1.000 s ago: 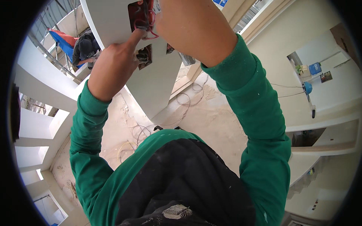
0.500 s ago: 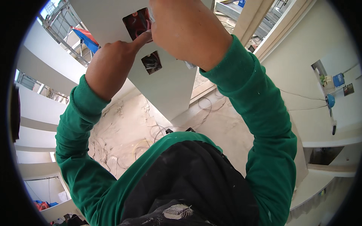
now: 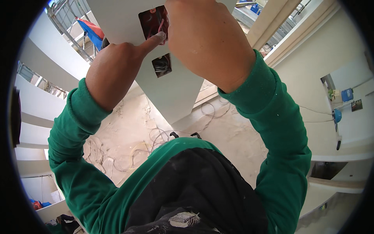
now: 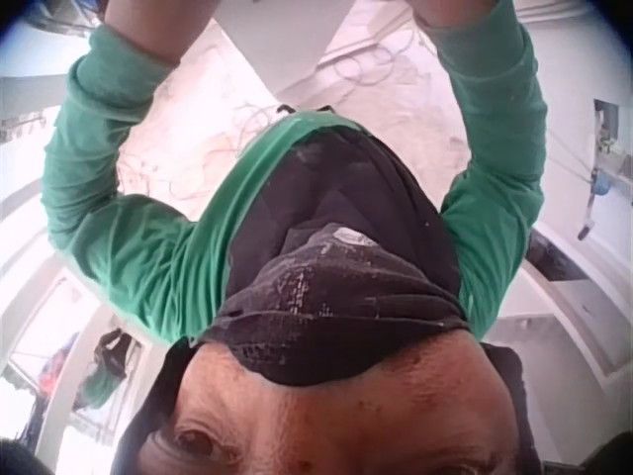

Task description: The person applies plaster to a ceiling around exposed electrical wires and junction boxes using a trowel and a smaller scraper. They repeatedly smooth the surface and scrape off excess material from the tools while working on the ceiling area.

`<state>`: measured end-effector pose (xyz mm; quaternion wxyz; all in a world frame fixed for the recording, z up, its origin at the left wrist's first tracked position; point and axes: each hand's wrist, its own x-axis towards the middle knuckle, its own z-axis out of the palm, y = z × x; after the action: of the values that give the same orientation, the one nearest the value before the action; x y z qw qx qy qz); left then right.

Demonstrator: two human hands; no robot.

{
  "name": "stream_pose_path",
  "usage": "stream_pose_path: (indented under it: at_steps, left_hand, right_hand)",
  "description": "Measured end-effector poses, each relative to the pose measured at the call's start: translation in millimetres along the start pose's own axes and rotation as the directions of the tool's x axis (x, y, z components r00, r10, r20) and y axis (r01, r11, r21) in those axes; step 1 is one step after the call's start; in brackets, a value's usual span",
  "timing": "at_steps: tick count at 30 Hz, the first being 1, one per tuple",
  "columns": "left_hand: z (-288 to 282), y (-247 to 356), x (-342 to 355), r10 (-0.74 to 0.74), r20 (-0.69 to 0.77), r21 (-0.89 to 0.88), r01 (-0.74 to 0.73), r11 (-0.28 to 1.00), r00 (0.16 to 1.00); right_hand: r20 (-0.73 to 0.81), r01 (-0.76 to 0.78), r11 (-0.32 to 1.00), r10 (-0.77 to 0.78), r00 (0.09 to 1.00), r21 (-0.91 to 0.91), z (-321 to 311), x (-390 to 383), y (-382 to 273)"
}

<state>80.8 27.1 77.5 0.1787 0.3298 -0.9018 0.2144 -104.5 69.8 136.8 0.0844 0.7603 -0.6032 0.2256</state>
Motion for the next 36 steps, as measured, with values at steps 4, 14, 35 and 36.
stream_pose_path:
  at_steps: [4, 14, 35, 36]
  left_hand:
    - [2, -4, -2, -0.014, 0.011, -0.068, 0.015, 0.998, 1.0]
    - [-1, -10, -2, 0.025, 0.066, -0.154, -0.014, 0.988, 0.997]
    - [1, -16, -3, 0.004, -0.006, -0.161, -0.005, 0.987, 1.0]
    - [-1, -16, -2, 0.002, -0.003, -0.176, -0.003, 0.984, 1.0]
  right_hand:
    - [0.015, -0.033, 0.999, 0.033, 0.999, -0.015, -1, 5, -11]
    - [-0.088, 0.09, 0.984, -0.105, 0.991, -0.154, 9, 5, -5]
    - [0.007, 0.111, 0.992, -0.111, 0.994, -0.058, 27, 3, 0]
    - [0.023, 0.123, 0.988, -0.122, 0.992, -0.091, 32, 1, 2]
